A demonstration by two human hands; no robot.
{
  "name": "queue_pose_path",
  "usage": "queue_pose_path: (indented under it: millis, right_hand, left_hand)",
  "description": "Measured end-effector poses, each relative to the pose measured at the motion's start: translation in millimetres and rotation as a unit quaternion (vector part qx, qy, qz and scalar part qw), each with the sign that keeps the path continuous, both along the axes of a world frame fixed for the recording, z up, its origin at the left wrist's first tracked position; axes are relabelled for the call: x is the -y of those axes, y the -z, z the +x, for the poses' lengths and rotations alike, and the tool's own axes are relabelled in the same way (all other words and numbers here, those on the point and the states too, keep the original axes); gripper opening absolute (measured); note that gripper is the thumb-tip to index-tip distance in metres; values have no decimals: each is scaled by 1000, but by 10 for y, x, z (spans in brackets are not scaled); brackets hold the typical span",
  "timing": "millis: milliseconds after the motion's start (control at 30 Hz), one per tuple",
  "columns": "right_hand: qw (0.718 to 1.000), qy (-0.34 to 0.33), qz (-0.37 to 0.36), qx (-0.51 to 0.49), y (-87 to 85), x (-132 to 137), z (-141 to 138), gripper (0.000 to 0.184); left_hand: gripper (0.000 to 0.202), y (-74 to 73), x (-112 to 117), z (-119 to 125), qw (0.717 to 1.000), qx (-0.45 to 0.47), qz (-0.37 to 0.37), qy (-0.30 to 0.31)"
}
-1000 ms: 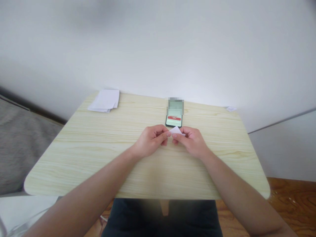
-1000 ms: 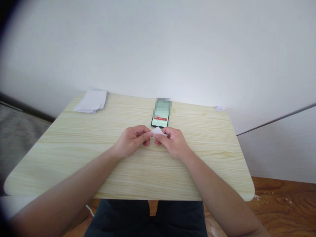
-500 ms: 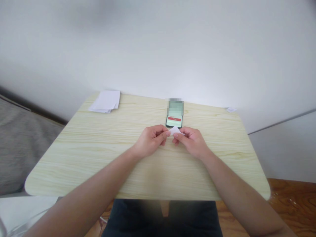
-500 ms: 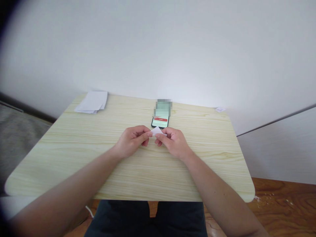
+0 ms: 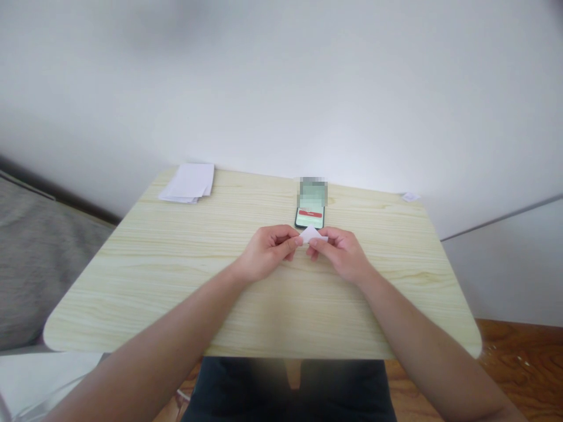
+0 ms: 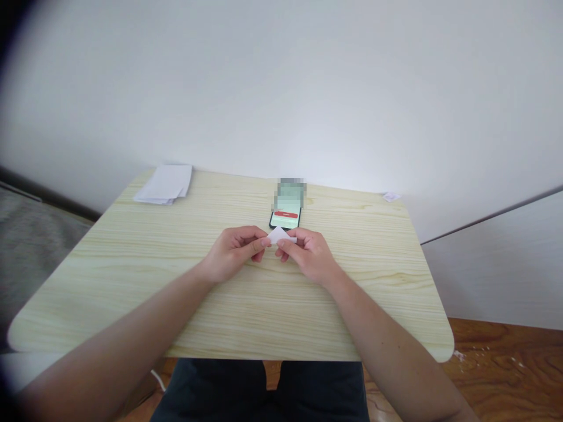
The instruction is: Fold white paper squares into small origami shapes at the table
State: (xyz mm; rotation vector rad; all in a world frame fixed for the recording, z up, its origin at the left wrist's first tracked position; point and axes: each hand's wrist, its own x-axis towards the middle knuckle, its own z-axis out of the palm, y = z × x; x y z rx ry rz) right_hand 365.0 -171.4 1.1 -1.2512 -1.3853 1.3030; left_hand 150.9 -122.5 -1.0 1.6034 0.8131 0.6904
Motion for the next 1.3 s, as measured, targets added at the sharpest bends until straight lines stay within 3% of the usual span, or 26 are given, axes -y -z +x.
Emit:
queue_pose_path:
  millis: [467, 1100, 1300]
  right_hand:
    - [999, 48, -1, -24, -27, -30, 22, 30]
    - [996, 75, -1, -55, -16, -48, 20, 27]
    - [998, 39, 3, -52, -28, -38, 25, 28]
  left_hand:
    - [31, -31, -10, 18, 998, -3, 5, -55]
    - [27, -48, -11, 7, 998, -6, -2, -62]
    - [26, -77, -11, -3, 999, 22, -19, -31]
